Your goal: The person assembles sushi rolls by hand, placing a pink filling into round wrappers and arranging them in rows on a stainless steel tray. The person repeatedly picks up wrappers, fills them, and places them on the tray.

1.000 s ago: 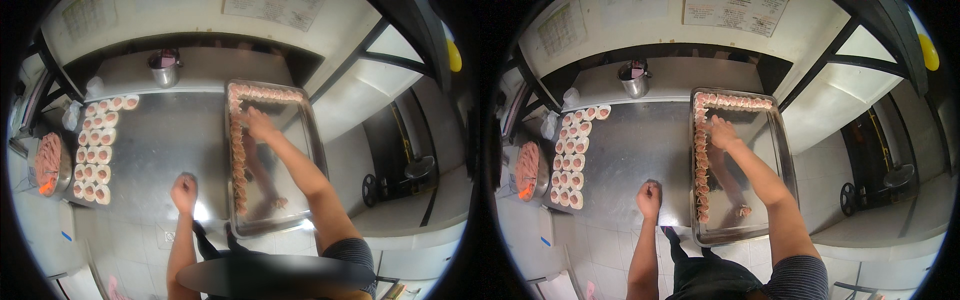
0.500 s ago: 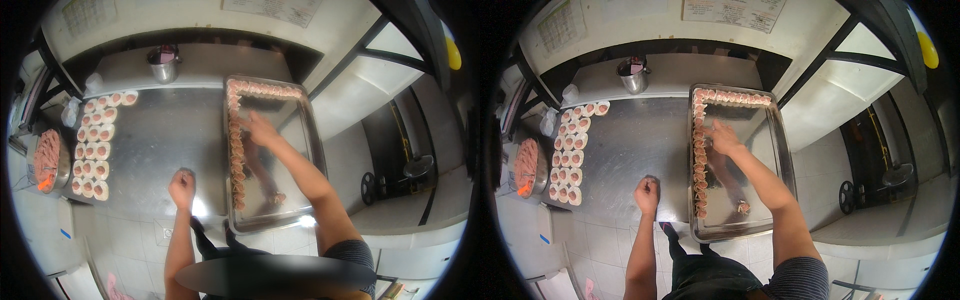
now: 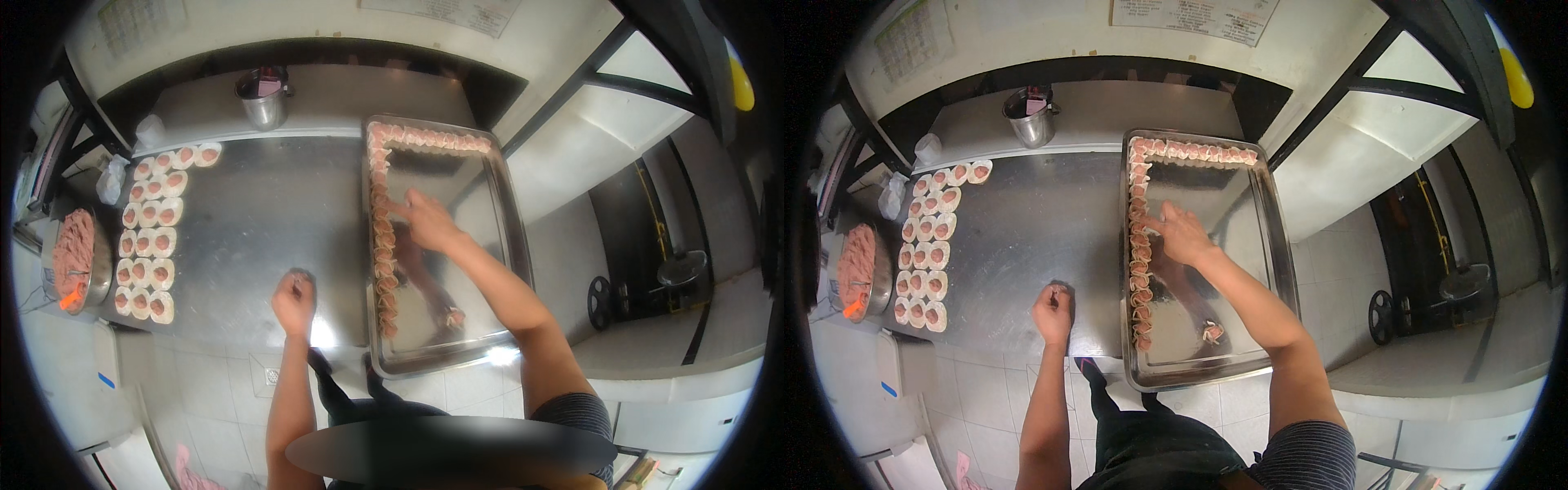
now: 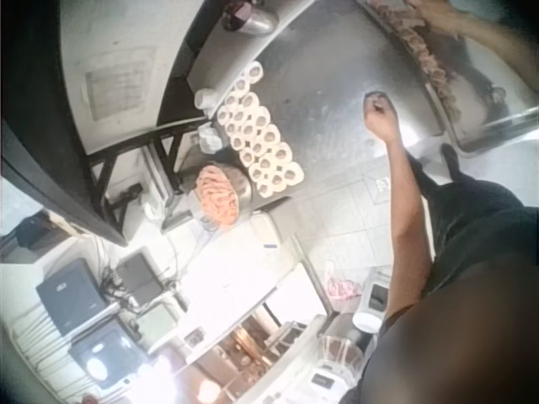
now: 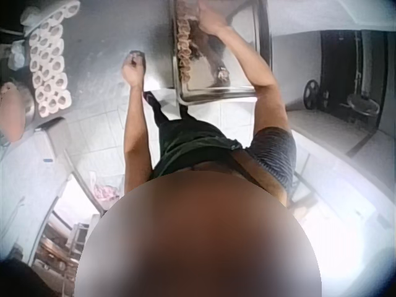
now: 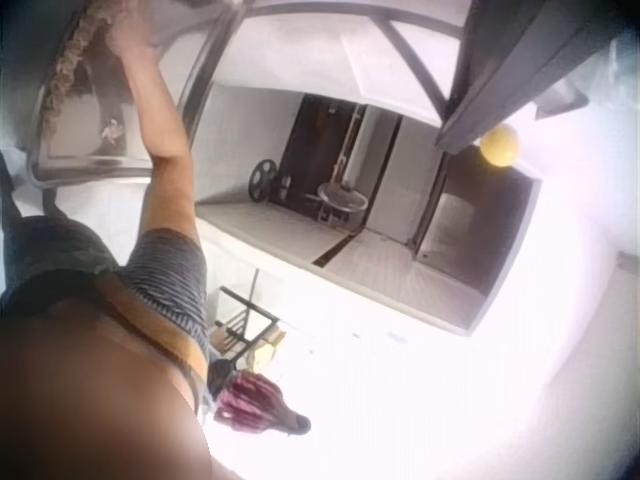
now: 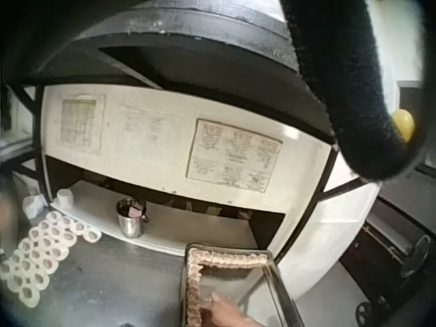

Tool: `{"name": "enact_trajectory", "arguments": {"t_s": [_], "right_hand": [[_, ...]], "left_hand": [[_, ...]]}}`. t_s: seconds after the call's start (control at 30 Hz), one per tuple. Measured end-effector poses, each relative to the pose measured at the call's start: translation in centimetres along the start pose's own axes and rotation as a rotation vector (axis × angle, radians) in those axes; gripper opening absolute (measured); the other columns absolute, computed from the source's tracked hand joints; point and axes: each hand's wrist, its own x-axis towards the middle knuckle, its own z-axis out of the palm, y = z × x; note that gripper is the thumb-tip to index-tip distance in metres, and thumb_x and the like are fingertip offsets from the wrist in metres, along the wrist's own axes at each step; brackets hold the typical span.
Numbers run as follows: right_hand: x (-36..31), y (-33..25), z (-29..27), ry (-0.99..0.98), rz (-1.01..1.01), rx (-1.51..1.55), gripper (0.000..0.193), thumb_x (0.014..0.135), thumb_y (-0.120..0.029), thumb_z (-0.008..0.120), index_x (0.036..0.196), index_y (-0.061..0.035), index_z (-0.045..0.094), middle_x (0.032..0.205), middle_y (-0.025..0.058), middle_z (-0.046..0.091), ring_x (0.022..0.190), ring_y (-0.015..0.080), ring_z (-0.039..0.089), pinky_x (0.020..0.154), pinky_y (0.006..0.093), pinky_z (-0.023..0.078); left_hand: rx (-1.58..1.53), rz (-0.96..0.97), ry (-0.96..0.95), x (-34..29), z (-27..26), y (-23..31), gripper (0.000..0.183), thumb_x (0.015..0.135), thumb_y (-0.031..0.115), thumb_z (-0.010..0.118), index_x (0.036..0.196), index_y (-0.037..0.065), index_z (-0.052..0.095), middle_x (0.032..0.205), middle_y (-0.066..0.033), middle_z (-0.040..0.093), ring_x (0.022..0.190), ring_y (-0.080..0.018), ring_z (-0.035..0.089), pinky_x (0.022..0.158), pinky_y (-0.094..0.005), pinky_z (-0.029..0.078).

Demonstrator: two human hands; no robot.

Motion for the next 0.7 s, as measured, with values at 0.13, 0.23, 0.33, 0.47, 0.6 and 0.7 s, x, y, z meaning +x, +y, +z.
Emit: {"name": "enact_trajectory", "arguments": {"t_s": [0.13,0.23,0.33,0.47,0.6,0.7], "right_hand": [[-0.5,-0.2,0.5,-0.010,-0.013,-0.015,0.070,0.074,0.006,0.053,0.135,-0.0284,0.054,0.098,0.0112,0.047,0.093,0.0297,0.051,0.079,0.0383,0.042],[-0.8,-0.4,0.5,-0.036,-0.004,0.027,0.070,0.074,0.006,0.053,0.135,-0.0281,0.055,0.096,0.0111,0.047,0.092,0.0296,0.051,0.078,0.0380,0.042],[-1.6,-0.7,0.0,-0.060,-0.013,0.041,0.069,0.074,0.005,0.052,0.134,-0.0285,0.055,0.095,0.0111,0.046,0.092,0.0297,0.051,0.077,0.0384,0.042],[-2.4,-1.5,-0.7,-0.070,-0.036,0.026,0.069,0.074,0.004,0.052,0.134,-0.0289,0.055,0.094,0.0110,0.046,0.091,0.0296,0.051,0.075,0.0396,0.043],[-3.1,-1.7,-1.0,-0.095,-0.020,0.105,0.069,0.075,0.004,0.052,0.136,-0.0285,0.054,0.095,0.0113,0.046,0.092,0.0291,0.051,0.076,0.0388,0.043],[-4.0,-1.7,-0.9,-0.118,-0.036,0.057,0.067,0.077,0.003,0.052,0.137,-0.0280,0.053,0.097,0.0114,0.045,0.094,0.0285,0.051,0.078,0.0369,0.043]], "left_hand": [[0.019,0.006,0.010,0.0,-0.1,0.2,0.009,0.080,0.010,0.061,0.075,0.002,0.063,0.064,-0.0095,0.057,0.051,-0.0169,0.050,0.051,-0.0296,0.041],[0.012,0.023,0.021,0.0,-0.1,0.4,0.009,0.080,0.009,0.061,0.076,0.002,0.063,0.064,-0.0092,0.057,0.051,-0.0165,0.050,0.051,-0.0296,0.041],[0.020,-0.002,0.010,0.0,-0.1,0.6,0.008,0.080,0.009,0.061,0.076,0.002,0.063,0.064,-0.0091,0.057,0.051,-0.0164,0.050,0.051,-0.0296,0.041],[0.016,-0.013,0.008,0.0,-0.1,0.7,0.009,0.080,0.009,0.060,0.076,0.002,0.063,0.063,-0.0090,0.057,0.051,-0.0163,0.050,0.051,-0.0296,0.041],[0.030,0.001,0.015,0.0,-0.1,0.6,0.009,0.081,0.010,0.060,0.076,0.002,0.063,0.063,-0.0089,0.056,0.051,-0.0160,0.049,0.051,-0.0299,0.040],[0.011,-0.004,0.020,-0.1,0.0,0.4,0.010,0.081,0.011,0.060,0.076,0.002,0.063,0.063,-0.0090,0.057,0.051,-0.0166,0.050,0.051,-0.0305,0.040]]}}
